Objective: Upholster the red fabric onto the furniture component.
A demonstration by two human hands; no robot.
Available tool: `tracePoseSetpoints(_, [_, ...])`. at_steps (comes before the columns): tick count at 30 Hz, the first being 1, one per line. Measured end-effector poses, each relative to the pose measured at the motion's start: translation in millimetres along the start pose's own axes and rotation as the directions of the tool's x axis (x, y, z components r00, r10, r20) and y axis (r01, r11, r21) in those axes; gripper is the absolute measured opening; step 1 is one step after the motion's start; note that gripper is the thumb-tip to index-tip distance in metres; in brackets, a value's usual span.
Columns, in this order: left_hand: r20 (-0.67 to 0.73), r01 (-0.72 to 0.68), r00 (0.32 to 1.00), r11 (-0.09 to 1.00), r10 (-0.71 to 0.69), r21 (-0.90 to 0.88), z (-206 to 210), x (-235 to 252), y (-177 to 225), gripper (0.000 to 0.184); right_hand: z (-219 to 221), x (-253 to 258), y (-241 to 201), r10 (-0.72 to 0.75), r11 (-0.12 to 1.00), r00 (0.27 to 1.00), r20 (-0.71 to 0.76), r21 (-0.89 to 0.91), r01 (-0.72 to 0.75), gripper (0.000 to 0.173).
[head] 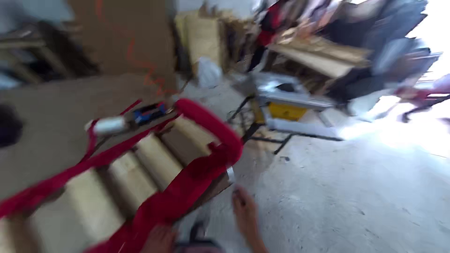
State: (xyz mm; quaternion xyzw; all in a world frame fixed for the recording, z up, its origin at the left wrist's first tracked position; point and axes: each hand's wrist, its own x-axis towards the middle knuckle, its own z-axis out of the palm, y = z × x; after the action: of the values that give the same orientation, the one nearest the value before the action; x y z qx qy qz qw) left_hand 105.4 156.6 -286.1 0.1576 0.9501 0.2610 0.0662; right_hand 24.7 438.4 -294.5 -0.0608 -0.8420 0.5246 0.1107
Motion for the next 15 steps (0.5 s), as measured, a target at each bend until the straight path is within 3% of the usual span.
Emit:
tracePoseSetpoints(1, [-0.068, -0.059, 0.996, 0.996, 0.055, -0.066, 16, -1, 7, 0.025, -3, -4, 2, 0.003, 1.0, 1.0, 0.021, 0.007, -0.004, 0.039])
tracePoseSetpoints(3, [0.058, -0.054, 0.996, 0.965, 0.071, -0.255, 33, -3, 18, 0.026, -4, -11, 3, 0.072, 0.997, 0.994, 0.082, 0.035, -0.075, 0.043])
tracePoseSetpoints(4, [0.053, -0.019, 0.998, 0.963, 0.035, -0.27, 34, -1, 15, 0.027, -2, -11, 0, 0.097, 0.993, 0.989, 0.115, 0.053, -0.104, 0.045])
tracePoseSetpoints(6, [-0.07, 0.173, 0.979, 0.959, -0.193, -0.225, 22, -4, -7, 0.034, 2, -16, -8, 0.09, 0.991, 0.98, 0.176, 0.08, -0.106, 0.045])
tracePoseSetpoints(8, [-0.114, 0.421, 0.885, 0.88, -0.452, -0.22, -6, -13, -49, 0.048, 10, -35, -18, 0.075, 0.991, 0.952, 0.295, 0.08, -0.103, 0.044])
tracePoseSetpoints(9, [-0.132, 0.467, 0.857, 0.858, -0.499, -0.212, -17, -17, -74, 0.054, 16, -47, -23, 0.07, 0.994, 0.922, 0.38, 0.055, -0.099, 0.045])
tracePoseSetpoints(11, [-0.101, 0.435, 0.886, 0.886, -0.453, -0.163, -28, -19, -110, 0.06, 33, -70, -33, 0.059, 0.998, 0.842, 0.537, -0.018, -0.059, 0.044])
tracePoseSetpoints(13, [0.044, 0.399, 0.917, 0.912, -0.397, -0.096, -36, -8, -126, 0.065, 55, -90, -46, 0.037, 0.996, 0.771, 0.636, -0.089, 0.025, 0.04])
tracePoseSetpoints(15, [0.131, 0.37, 0.924, 0.925, -0.358, -0.083, -39, 3, -135, 0.046, 71, -106, -59, 0.019, 0.971, 0.732, 0.681, -0.188, 0.149, 0.038])
